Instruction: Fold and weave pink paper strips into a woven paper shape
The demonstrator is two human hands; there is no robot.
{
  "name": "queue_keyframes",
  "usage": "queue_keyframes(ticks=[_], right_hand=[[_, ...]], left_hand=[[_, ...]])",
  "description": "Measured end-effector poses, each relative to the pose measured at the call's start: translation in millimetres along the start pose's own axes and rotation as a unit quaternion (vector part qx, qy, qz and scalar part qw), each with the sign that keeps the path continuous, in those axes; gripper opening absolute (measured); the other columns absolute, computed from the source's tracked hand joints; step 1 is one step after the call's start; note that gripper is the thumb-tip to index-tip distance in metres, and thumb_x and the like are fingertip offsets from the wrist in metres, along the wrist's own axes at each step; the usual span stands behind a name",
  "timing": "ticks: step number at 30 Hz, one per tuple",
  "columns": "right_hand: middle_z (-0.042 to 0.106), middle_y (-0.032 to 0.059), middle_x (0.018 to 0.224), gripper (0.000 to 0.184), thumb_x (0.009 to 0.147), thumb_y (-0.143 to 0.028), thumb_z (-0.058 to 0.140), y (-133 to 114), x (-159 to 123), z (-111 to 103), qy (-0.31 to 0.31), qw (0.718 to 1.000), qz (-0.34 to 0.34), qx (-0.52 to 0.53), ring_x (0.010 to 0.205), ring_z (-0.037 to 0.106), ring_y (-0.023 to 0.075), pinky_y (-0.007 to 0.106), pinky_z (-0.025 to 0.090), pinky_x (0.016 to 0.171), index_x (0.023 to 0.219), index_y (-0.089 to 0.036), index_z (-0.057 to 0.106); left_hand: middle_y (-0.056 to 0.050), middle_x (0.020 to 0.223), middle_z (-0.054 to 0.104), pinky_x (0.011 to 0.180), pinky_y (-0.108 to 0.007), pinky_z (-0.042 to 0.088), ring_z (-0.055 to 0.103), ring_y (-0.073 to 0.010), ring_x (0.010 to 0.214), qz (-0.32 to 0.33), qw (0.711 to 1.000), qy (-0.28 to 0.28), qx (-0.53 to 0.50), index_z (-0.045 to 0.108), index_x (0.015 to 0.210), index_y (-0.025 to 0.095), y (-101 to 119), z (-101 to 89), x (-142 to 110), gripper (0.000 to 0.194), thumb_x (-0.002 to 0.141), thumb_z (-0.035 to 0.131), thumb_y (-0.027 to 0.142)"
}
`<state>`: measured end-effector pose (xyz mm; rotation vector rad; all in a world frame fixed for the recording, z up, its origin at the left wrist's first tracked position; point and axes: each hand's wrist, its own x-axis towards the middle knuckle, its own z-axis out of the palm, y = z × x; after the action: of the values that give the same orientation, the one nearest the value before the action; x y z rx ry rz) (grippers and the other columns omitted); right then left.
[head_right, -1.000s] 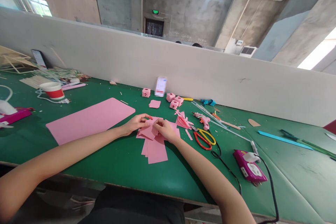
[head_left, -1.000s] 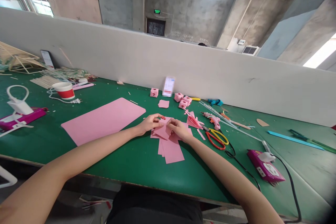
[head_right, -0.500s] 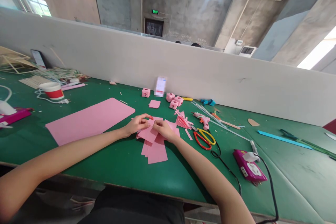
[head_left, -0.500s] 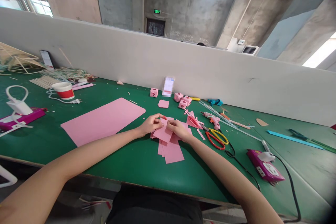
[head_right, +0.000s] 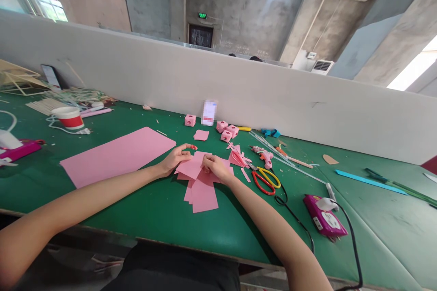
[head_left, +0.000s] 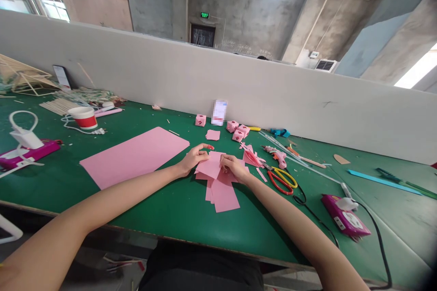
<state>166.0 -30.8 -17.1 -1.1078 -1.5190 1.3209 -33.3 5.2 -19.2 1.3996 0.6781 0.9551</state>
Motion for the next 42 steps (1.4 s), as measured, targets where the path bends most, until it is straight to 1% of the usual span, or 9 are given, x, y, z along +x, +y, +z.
queue_keyframes(ticks=[4,9,13,16,20,24,29,34,42], right_hand=[[0.046,-0.0046,0.051,0.018,0.071,-0.022,0.057,0.7,-0.2,-0.7,0.002,0.999,-0.007,0.033,0.046,0.040,0.0091,0.023,0.030,0.047,0.056,-0.019,0.049],[0.050,-0.0036,0.052,0.019,0.074,-0.027,0.057,3.4,0.7,-1.5,0.021,0.999,0.001,0.038,0.046,0.043,0.0092,0.023,0.032,0.046,0.059,-0.019,0.049],[0.056,-0.0034,0.059,0.017,0.077,-0.036,0.060,7.8,2.7,-1.2,0.038,0.997,0.006,0.071,0.046,0.047,0.0091,0.022,0.035,0.046,0.074,-0.020,0.053],[0.060,-0.0027,0.062,0.022,0.078,-0.041,0.061,10.1,3.7,-0.5,0.038,0.996,-0.010,0.083,0.049,0.051,0.0101,0.021,0.038,0.046,0.088,-0.021,0.058],[0.067,0.0017,0.076,0.029,0.077,-0.042,0.066,9.0,2.9,0.0,0.045,0.996,-0.011,0.080,0.055,0.057,0.0109,0.021,0.041,0.047,0.095,-0.020,0.062],[0.066,0.0015,0.074,0.037,0.077,-0.043,0.067,5.9,1.0,0.5,0.060,0.994,-0.004,0.087,0.054,0.057,0.0102,0.020,0.041,0.045,0.105,-0.019,0.065],[0.064,-0.0001,0.069,0.038,0.073,-0.046,0.074,8.5,1.5,-0.1,0.069,0.995,-0.016,0.069,0.051,0.054,0.0082,0.021,0.044,0.049,0.096,-0.017,0.069],[0.065,-0.0005,0.070,0.039,0.069,-0.044,0.078,16.7,4.5,-3.0,0.061,0.996,-0.028,0.059,0.052,0.053,0.0080,0.023,0.044,0.052,0.095,-0.017,0.070],[0.064,-0.0016,0.066,0.037,0.064,-0.044,0.082,16.5,4.6,-1.2,0.078,0.994,-0.019,0.069,0.050,0.054,0.0086,0.023,0.044,0.051,0.078,-0.017,0.061]], left_hand=[[0.006,0.064,0.048,0.049,-0.021,0.031,0.044,-0.0085,0.050,0.001,1.000,0.012,-0.008,0.059,0.108,0.020,-0.9,-0.9,0.8,0.039,0.072,0.071,0.029],[0.005,0.066,0.050,0.051,-0.020,0.035,0.049,-0.0094,0.054,-0.001,0.999,0.034,-0.021,0.059,0.106,0.018,-1.2,-2.1,2.2,0.039,0.072,0.072,0.030],[0.003,0.070,0.056,0.055,-0.022,0.039,0.056,-0.0125,0.060,-0.011,0.999,0.049,-0.021,0.061,0.104,0.019,-2.2,-2.6,3.5,0.037,0.073,0.072,0.033],[0.000,0.076,0.063,0.059,-0.023,0.042,0.059,-0.0145,0.067,-0.014,0.998,0.063,-0.019,0.061,0.101,0.018,-6.2,-3.5,5.7,0.034,0.074,0.072,0.036],[-0.002,0.079,0.066,0.061,-0.024,0.042,0.061,-0.0154,0.070,-0.012,0.995,0.099,-0.011,0.063,0.097,0.017,-11.7,-5.4,8.5,0.033,0.074,0.073,0.038],[-0.003,0.080,0.067,0.062,-0.024,0.043,0.062,-0.0158,0.070,-0.014,0.996,0.091,-0.007,0.062,0.097,0.017,-13.9,-6.2,9.4,0.033,0.073,0.073,0.038],[-0.001,0.075,0.066,0.061,-0.024,0.043,0.061,-0.0156,0.067,0.006,0.996,0.080,0.024,0.063,0.098,0.018,-17.4,-6.4,9.4,0.031,0.075,0.071,0.037],[0.001,0.068,0.062,0.057,-0.023,0.041,0.058,-0.0143,0.061,0.015,0.997,0.068,0.043,0.063,0.099,0.017,-19.3,-6.7,8.8,0.030,0.077,0.069,0.037],[0.001,0.068,0.063,0.059,-0.025,0.042,0.059,-0.0149,0.061,0.009,0.996,0.081,0.042,0.063,0.096,0.018,-16.1,-4.5,7.9,0.030,0.075,0.071,0.037]])
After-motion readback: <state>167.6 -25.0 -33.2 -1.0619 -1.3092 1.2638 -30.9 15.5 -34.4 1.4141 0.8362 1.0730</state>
